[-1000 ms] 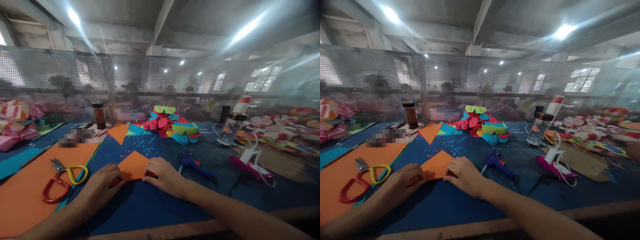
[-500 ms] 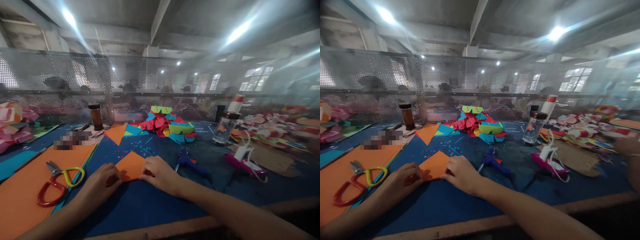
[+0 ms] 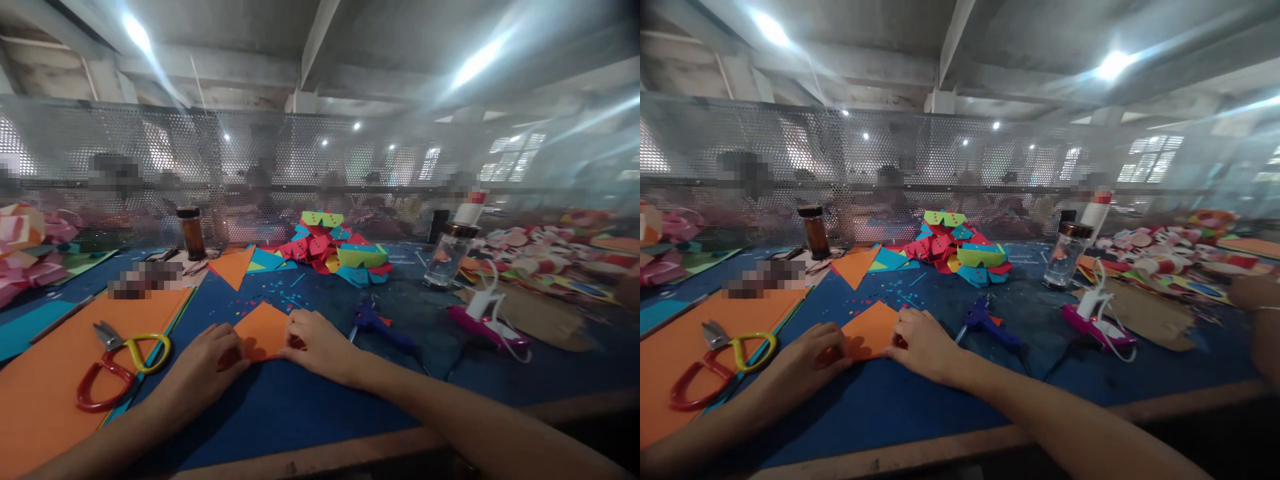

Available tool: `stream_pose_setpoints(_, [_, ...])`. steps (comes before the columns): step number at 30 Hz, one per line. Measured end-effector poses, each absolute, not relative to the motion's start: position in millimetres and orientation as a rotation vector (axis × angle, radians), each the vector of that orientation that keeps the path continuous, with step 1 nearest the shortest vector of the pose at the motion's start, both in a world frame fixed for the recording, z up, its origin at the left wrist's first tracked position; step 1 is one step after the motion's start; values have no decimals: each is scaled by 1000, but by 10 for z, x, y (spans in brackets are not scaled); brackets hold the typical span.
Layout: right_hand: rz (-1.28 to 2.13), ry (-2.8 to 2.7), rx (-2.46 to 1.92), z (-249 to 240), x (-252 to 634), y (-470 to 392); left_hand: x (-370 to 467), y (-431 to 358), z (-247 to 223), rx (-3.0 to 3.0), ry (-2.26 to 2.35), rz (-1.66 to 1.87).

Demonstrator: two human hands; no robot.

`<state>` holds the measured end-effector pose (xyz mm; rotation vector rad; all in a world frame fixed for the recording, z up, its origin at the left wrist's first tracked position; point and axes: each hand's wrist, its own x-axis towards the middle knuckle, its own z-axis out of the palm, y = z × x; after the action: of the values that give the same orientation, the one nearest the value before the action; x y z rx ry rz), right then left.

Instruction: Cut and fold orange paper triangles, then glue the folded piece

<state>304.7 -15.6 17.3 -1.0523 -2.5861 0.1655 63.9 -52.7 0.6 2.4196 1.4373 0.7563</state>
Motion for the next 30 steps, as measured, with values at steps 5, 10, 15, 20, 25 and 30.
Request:
stream_pose_setpoints(5, [147, -2647, -1072, 256, 3025, -129, 722, -485, 23, 2342, 1479, 772])
stream_pose_setpoints(10, [166, -2658, -1074, 254, 3012, -131, 725, -436, -62, 2323, 1440, 817])
stream_pose_setpoints(15, [231, -2641, -1041, 199, 3015, -136, 695, -393, -168, 2354, 1454, 839])
stream_pose_setpoints(20, [292, -2625, -1008, 163, 3029, -148, 707, -402, -155, 2331, 1459, 799])
stream_pose_setpoints(25, [308, -2620, -1001, 155, 3019, -154, 715, -407, -143, 2323, 1463, 804])
stream_pose_setpoints(30, [306, -2622, -1006, 173, 3004, -156, 720, -410, -136, 2343, 1467, 845])
